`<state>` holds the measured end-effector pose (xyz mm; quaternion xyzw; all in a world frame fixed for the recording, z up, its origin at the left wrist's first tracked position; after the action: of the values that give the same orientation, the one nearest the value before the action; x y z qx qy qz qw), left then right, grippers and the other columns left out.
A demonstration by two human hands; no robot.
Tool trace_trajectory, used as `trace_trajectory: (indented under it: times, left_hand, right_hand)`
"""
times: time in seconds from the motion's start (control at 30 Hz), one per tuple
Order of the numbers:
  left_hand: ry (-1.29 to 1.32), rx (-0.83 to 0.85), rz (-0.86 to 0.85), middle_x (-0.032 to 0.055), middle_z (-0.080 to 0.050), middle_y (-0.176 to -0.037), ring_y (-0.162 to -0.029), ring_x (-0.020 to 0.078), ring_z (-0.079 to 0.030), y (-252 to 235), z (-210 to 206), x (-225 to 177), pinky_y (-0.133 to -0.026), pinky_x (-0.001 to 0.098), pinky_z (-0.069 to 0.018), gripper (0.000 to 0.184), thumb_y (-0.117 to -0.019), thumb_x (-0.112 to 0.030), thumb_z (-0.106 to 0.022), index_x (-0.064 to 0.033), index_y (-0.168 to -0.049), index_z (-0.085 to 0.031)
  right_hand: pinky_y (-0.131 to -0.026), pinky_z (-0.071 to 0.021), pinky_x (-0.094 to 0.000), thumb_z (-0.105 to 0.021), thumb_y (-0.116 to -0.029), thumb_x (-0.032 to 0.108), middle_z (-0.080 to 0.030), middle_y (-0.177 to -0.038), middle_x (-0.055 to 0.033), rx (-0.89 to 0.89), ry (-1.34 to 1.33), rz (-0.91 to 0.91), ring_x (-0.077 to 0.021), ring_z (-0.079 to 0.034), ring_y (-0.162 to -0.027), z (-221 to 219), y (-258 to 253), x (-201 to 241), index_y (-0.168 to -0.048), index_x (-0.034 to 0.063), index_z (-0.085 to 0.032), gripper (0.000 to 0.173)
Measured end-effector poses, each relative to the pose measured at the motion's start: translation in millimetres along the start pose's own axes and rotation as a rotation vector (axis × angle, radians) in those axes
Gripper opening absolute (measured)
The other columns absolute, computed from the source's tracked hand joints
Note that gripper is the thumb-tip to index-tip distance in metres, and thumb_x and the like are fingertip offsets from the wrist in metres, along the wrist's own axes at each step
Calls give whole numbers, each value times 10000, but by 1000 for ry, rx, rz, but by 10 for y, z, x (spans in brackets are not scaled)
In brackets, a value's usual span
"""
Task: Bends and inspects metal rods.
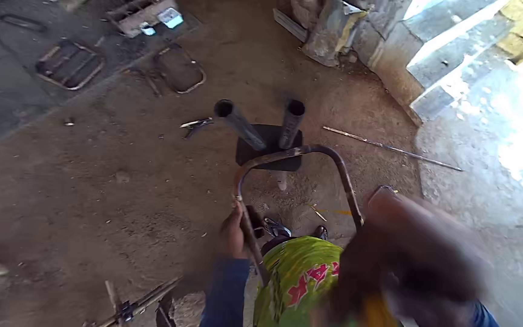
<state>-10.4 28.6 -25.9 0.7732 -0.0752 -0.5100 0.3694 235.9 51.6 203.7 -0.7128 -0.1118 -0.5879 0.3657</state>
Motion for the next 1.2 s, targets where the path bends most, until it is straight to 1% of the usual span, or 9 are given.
trace_trajectory:
  times: [0.03,0.07,0.13,0.2,0.27,0.4,0.7,0.97,1.2]
  left_hand:
    - [-11,-15,-20,90,-704,-762,-630,193,-693,-9,12,-13,-557,363,-604,543,-1118,-456,-319,-37,-1032,-653]
    - [-5,-30,-31,91,-701,-754,-611,188,-686,-42,35,3,-545,360,-603,531,-1115,-446,-350,-31,-1021,-667]
    - [6,-37,-9,41,-616,-663,-481,123,-569,-104,53,39,-441,289,-529,531,-1109,-463,-361,-39,-1016,-666]
    - [34,-36,37,2,-531,-616,-414,82,-451,-123,51,80,-377,236,-431,521,-1101,-486,-363,-63,-1027,-658]
    - [78,-21,59,-3,-511,-610,-407,78,-427,-140,52,100,-365,226,-405,512,-1095,-496,-368,-74,-1041,-652]
    - [136,28,81,-4,-509,-582,-397,87,-444,-142,61,136,-369,240,-416,626,-1070,-609,-277,-99,-1026,-639]
    - [178,95,43,7,-528,-626,-432,89,-478,-137,108,166,-394,228,-433,464,-1071,-418,-304,-89,-1089,-631]
    - [138,31,69,10,-500,-609,-403,86,-434,-161,85,151,-371,233,-422,426,-1086,-458,-442,-74,-1020,-616]
    - [104,34,47,0,-490,-592,-401,80,-426,-142,83,102,-362,232,-410,429,-1100,-422,-411,-73,-952,-613]
  right_hand:
    - [-691,-665,-323,-626,-1028,159,-755,-969,-44,24,73,-74,-130,-740,-782,69,-43,-265,-1417,86,-539,405]
    - [-673,-652,-319,-618,-1021,110,-763,-970,-24,34,177,-137,-117,-729,-759,123,-83,-543,-1431,68,-543,420]
    - [-610,-623,-282,-583,-1036,91,-752,-927,-7,29,325,-239,-86,-687,-680,165,-137,-1107,-1294,38,-666,277]
    - [-703,-596,-299,-559,-1058,164,-731,-984,-29,58,409,-328,-97,-666,-755,132,-151,-1582,-1299,68,-697,294]
    - [-777,-575,-365,-520,-1083,316,-703,-984,-45,117,407,-403,-127,-658,-821,41,-189,-1923,-1251,87,-713,343]
    - [-643,-526,-388,-592,-1047,329,-666,-791,-26,123,360,-519,-139,-600,-657,-148,-312,-2309,-1045,94,-742,279]
    - [-631,-519,-415,-654,-1004,348,-660,-717,-22,85,451,-674,-152,-613,-634,-246,-448,-2544,-912,99,-753,283]
    - [-662,-535,-449,-661,-996,373,-686,-749,-7,100,499,-694,-160,-639,-672,-236,-483,-2583,-933,136,-769,268]
    - [-742,-573,-574,-675,-963,373,-745,-899,-19,60,928,-670,-236,-717,-842,480,-193,-1937,-984,215,-781,192]
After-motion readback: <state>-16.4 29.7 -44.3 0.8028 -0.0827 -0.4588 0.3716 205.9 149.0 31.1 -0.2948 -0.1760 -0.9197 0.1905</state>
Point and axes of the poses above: each hand's wrist, its own y-axis away from the middle knuckle, its own z-axis out of the back of the hand, x = y × z, the point moved 4 cm from there along -y, towards the middle knuckle
